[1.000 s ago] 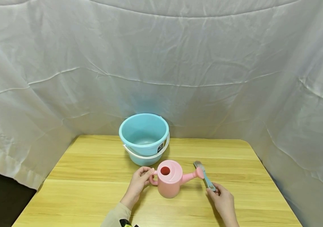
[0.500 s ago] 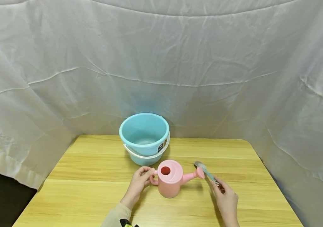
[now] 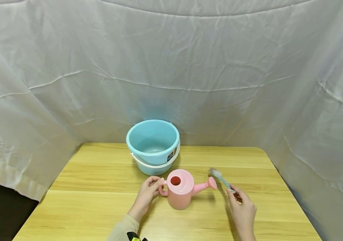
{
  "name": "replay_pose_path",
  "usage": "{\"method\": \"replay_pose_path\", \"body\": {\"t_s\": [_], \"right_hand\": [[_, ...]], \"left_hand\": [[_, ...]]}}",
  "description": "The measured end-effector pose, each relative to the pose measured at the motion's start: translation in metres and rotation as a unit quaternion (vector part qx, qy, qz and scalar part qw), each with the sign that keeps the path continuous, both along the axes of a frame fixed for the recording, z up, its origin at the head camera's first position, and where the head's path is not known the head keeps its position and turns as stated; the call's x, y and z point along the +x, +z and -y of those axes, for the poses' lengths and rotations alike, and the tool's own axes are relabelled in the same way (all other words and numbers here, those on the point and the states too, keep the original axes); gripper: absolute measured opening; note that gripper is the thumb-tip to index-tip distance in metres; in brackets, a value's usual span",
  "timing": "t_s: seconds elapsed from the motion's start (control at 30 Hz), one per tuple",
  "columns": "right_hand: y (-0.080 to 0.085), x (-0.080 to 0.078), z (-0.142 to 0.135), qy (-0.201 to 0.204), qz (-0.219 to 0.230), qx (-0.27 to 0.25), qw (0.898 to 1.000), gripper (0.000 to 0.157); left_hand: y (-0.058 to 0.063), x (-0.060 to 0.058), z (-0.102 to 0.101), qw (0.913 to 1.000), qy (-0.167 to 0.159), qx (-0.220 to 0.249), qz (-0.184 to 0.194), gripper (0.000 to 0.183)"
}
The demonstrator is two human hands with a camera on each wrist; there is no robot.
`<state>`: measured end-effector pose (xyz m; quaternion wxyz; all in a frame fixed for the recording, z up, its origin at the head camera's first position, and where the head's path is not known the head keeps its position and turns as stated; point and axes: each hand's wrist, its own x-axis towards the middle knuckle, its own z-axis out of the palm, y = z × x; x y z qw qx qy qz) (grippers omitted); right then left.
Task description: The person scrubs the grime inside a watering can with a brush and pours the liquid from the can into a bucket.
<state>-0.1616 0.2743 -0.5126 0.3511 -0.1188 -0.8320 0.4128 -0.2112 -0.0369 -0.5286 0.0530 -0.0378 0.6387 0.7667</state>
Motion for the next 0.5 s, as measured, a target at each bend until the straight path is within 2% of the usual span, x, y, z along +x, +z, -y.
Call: {"method": "replay_pose_path", "body": {"t_s": [0.37,0.5], "right_hand": [[0.025,0.003,0.002,0.010,-0.053,-0.003,0.999,0.017],[0.038,0.004,0.004,0.027,-0.076,-0.001,0.997,0.016]], "left_hand": [[-0.002,-0.002,0.001,1.0000,-0.004,0.001,0.004,0.034],[-0.002,-0.002,0.001,1.0000,-0.009,-0.004,0.002,0.032]]}}
